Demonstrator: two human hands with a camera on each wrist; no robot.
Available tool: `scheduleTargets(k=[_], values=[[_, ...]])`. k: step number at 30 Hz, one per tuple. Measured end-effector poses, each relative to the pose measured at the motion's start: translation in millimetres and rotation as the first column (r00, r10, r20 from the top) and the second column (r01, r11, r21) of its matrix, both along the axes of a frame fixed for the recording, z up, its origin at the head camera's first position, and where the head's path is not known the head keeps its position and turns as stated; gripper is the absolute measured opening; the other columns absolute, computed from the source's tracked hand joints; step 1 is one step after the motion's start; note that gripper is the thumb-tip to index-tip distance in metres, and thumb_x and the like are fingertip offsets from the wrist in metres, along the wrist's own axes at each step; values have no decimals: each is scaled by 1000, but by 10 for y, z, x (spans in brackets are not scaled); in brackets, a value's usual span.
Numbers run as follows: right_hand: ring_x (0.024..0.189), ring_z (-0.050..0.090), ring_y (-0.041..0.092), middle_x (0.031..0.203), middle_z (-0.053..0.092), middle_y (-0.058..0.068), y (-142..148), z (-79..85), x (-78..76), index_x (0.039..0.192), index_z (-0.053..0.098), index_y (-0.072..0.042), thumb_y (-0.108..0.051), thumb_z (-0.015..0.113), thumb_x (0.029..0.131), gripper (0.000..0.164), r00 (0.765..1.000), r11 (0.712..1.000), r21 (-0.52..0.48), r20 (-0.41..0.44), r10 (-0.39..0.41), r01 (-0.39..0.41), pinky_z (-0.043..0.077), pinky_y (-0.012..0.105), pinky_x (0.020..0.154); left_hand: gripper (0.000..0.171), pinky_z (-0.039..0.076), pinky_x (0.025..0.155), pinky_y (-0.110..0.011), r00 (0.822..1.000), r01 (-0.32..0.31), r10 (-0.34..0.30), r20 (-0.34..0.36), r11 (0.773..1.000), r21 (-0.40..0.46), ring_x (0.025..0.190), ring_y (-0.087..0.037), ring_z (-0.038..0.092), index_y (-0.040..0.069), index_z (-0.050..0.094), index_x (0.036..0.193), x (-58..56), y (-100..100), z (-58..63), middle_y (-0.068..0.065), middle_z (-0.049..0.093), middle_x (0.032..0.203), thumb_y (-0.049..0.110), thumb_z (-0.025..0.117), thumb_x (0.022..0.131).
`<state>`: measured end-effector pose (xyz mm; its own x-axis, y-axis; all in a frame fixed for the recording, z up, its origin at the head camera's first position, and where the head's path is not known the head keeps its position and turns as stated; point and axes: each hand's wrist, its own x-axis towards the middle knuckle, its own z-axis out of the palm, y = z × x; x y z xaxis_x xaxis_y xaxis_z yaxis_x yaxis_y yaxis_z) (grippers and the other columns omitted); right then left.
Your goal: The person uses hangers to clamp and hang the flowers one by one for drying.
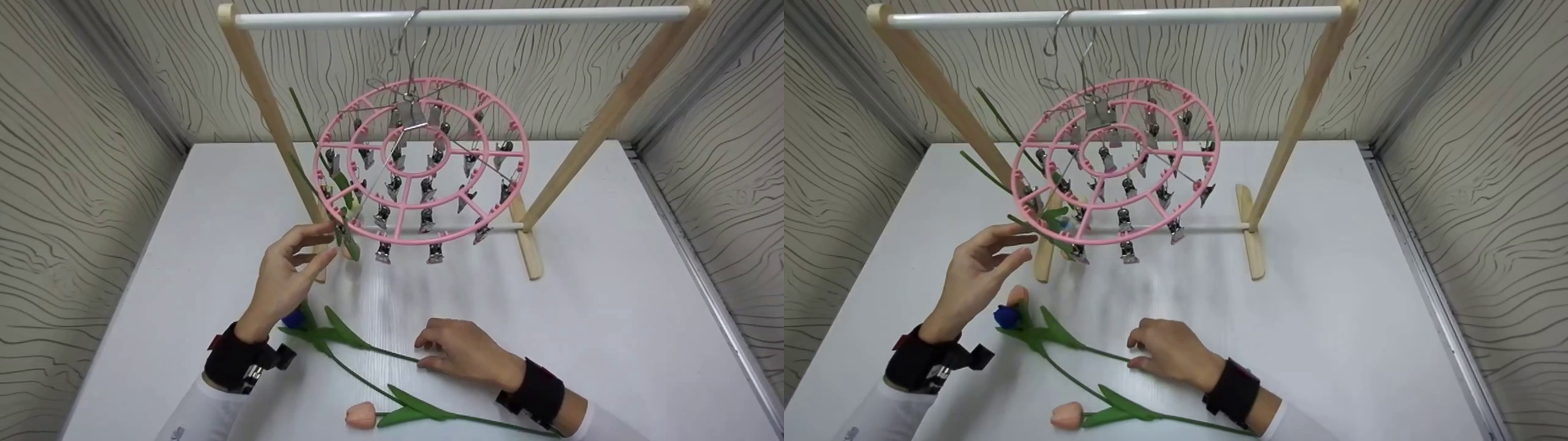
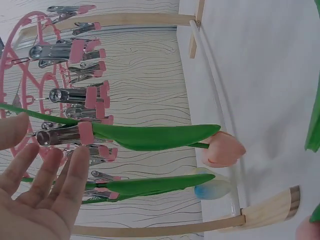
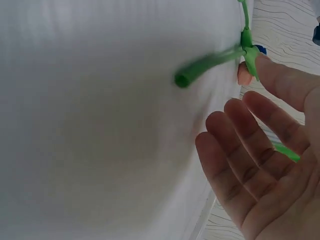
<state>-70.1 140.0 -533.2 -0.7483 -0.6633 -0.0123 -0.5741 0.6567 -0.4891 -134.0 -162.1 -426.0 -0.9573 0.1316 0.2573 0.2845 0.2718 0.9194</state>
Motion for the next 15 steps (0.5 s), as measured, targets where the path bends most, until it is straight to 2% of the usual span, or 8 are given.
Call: scheduleTargets(k=[8,15], values=[[74,57,2,86,64,-9,-78,-42,77,94,70,-21,-39,76,80,24,995,996,87,-98,16,-8,48,18,63,30,57,81,-21,997,-55,54,49,998,6,104,-15,67,19,66,117,129,-110,-131,-2,70,118,17,71,87],[70,56,3,82,62,-9,-100,-90,76,88,68,-19,-30,78,80,16,990,997,81,-142,-1,12,47,17,61,28,58,79,-22,994,-28,32,107,999,-37,98,-11,67,22,67,114,262,-111,-254,2,72,108,19,72,87]])
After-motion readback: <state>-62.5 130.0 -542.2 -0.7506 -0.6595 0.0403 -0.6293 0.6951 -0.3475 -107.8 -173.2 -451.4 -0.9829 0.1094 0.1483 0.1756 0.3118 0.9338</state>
